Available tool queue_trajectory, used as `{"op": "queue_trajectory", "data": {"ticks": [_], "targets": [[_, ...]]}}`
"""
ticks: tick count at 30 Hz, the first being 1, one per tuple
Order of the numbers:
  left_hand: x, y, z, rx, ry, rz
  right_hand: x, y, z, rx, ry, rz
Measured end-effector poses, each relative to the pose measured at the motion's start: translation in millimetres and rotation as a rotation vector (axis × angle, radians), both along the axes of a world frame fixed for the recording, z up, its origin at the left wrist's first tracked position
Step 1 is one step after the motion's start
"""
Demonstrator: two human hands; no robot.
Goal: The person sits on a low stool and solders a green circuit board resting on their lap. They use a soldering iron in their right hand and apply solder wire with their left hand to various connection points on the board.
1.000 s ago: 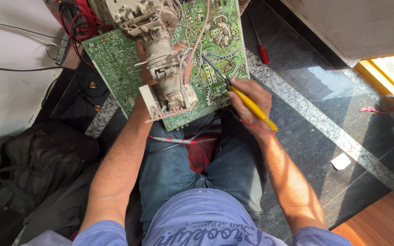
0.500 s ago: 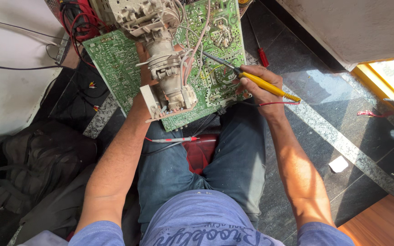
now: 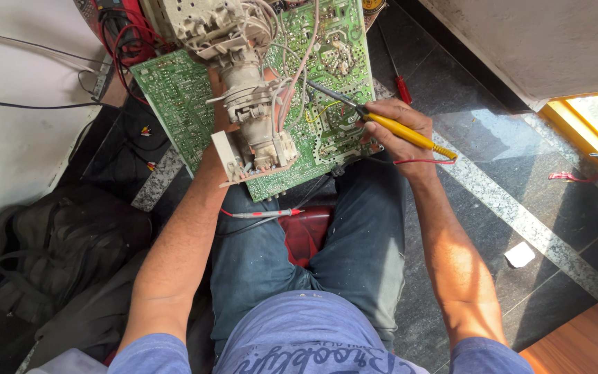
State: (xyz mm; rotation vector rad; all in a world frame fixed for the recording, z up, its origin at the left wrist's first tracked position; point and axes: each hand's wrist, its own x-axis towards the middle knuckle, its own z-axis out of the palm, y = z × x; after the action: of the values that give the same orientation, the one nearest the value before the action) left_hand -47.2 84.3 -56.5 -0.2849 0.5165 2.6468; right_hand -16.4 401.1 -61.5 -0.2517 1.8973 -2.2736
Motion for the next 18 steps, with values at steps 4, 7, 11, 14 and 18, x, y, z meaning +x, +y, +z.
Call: {"op": "queue_trajectory", "data": {"ticks": [4, 7, 11, 14, 18], "targets": [[0, -1, 0, -0.011, 0.001, 0.011, 4, -1, 5, 0.07, 0.03, -0.009], [1, 0, -1, -0.012, -0.001, 0.008, 7, -2, 9, 0.092, 0.042, -0.02], [1, 2, -2, -0.011, -0.002, 0.005, 8, -2, 12, 0.053, 0.053, -0.018], [1, 4, -2, -0.009, -0.006, 0.001, 9, -1, 13, 0.071, 0.092, -0.022], [0, 6, -2, -0.011, -0.007, 0.003, 10, -1, 12, 0.068, 0.068, -0.035]]}}
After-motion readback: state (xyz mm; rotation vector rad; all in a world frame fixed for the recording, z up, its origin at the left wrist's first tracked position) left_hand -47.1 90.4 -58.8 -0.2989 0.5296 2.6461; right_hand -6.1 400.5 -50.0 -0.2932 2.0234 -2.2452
